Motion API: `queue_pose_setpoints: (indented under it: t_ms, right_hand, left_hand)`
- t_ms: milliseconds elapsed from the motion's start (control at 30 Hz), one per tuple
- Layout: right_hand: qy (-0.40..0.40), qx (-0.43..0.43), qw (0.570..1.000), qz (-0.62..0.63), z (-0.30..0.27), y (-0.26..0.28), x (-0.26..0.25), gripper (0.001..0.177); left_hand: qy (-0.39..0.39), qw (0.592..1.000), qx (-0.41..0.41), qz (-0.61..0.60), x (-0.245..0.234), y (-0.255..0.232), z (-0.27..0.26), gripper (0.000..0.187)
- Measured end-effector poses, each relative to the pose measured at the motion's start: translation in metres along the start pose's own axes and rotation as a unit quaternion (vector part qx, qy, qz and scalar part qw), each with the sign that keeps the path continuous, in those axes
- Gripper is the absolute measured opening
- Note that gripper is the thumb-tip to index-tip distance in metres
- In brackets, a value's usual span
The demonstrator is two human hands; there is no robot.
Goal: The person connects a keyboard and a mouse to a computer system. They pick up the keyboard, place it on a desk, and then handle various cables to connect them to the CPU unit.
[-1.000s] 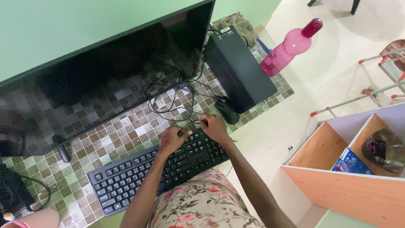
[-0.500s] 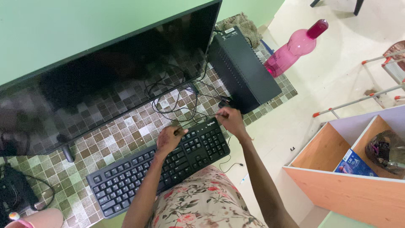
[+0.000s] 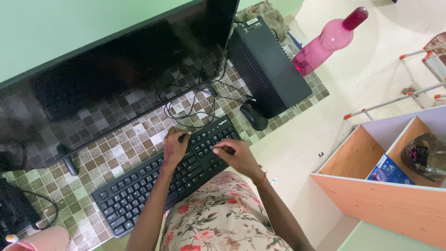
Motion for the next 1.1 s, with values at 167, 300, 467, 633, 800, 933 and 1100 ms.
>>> queue_pose_setpoints:
  t_ms: [167,300,467,633,800,933,1100]
  right_hand:
    - [0.087,-0.04,0.995,0.006,-0.014,0.016,0.026,0.014]
    - [0.075,-0.039,0.996,0.008,-0.016,0.017,0.035,0.014]
    - [0.092,0.044,0.991,-0.086,-0.013,0.006,0.018,0.02]
    - [0.182,0.066,0.981,0.031,-0.016,-0.037,-0.026,0.016]
    - [0.095,0.186,0.977,-0.051,-0.025,-0.072,-0.069,0.019]
    - [-0.024,0.139,0.99,-0.013,-0.03,-0.042,-0.07,0.019]
    - [0.024,-0.015,1.0,-0.012,-0.017,0.034,-0.018,0.017]
  left_hand:
    - [0.008,0.998,0.047,0.036,-0.024,-0.049,0.001,0.04]
    - [-0.017,0.984,0.175,-0.019,-0.051,-0.115,-0.025,0.046]
    - [0.034,0.971,0.236,-0.027,-0.064,-0.118,-0.019,0.037]
    - [-0.1,0.993,0.064,-0.013,-0.106,-0.054,0.012,0.029]
    - [-0.141,0.974,-0.17,-0.042,-0.131,-0.014,0.008,0.023]
    - [-0.047,0.994,-0.02,0.095,-0.138,-0.06,-0.019,0.051]
    - [0.042,0.984,0.11,0.131,-0.146,-0.171,-0.037,0.089]
Point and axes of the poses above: each hand's wrist, its own z-axis towards the middle knuckle, its own x-axis out of the palm, y = z × x, the point moved 2 cm from there along z, towards the middle knuckle, and after that the axes turned 13 degrees about -y, right-handed, at the moved point
